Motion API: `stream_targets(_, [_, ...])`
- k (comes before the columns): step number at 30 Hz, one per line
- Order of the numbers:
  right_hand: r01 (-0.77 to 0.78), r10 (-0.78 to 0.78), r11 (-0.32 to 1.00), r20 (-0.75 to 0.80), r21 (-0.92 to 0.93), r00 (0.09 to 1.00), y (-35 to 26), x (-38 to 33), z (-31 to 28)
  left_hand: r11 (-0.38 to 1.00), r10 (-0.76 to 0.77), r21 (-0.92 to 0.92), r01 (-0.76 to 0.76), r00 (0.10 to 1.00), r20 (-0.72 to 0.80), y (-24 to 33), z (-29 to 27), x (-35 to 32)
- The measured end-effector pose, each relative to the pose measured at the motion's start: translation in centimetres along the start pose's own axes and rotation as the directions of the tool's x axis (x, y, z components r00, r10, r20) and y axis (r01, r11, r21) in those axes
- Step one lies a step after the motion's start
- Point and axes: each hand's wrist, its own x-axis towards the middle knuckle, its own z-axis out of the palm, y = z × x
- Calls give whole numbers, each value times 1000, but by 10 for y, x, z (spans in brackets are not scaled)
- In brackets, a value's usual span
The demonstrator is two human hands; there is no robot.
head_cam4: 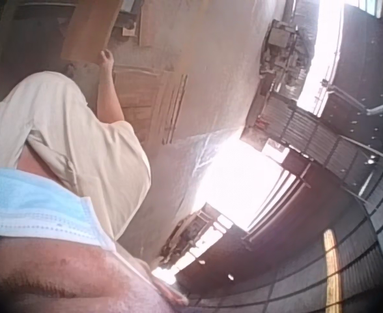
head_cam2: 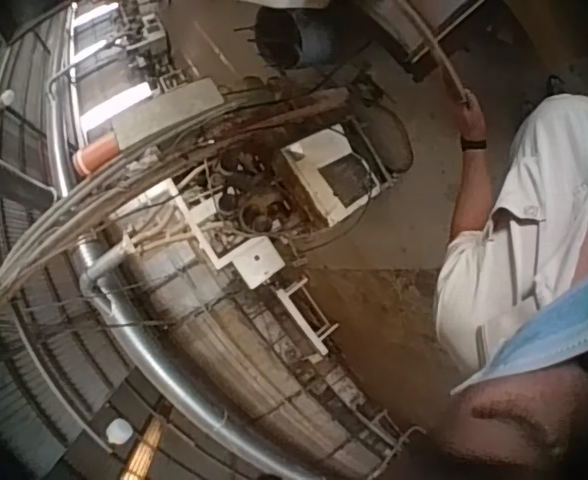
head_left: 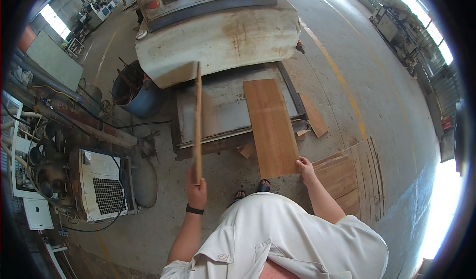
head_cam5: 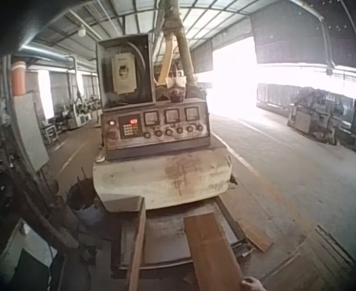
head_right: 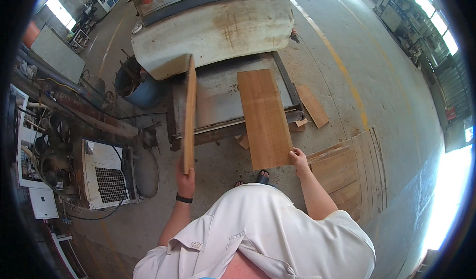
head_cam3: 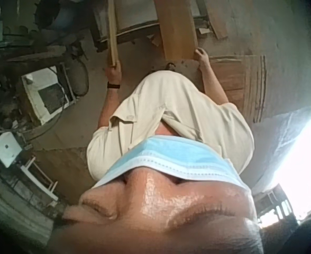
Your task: The person repeatedly picks up wooden planks from a stack by hand and feeds them into a processing machine.
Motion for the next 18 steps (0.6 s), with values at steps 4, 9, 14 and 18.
stream_targets(4, [-10,9,999,15,48,1000,2,-4,18,466,-549,-818,336,835,30,-37,6,-12])
stream_targets(9, [13,-15,999,69,38,997,3,5,39,-83,-547,-948,307,781,301,-85,38,-14])
stream_targets(14, [-25,22,999,74,35,997,-16,23,67,-394,-407,-854,340,768,494,-107,80,2])
stream_targets(18, [-7,12,999,116,-47,993,-33,40,87,-396,-411,-826,402,727,551,-116,101,24])
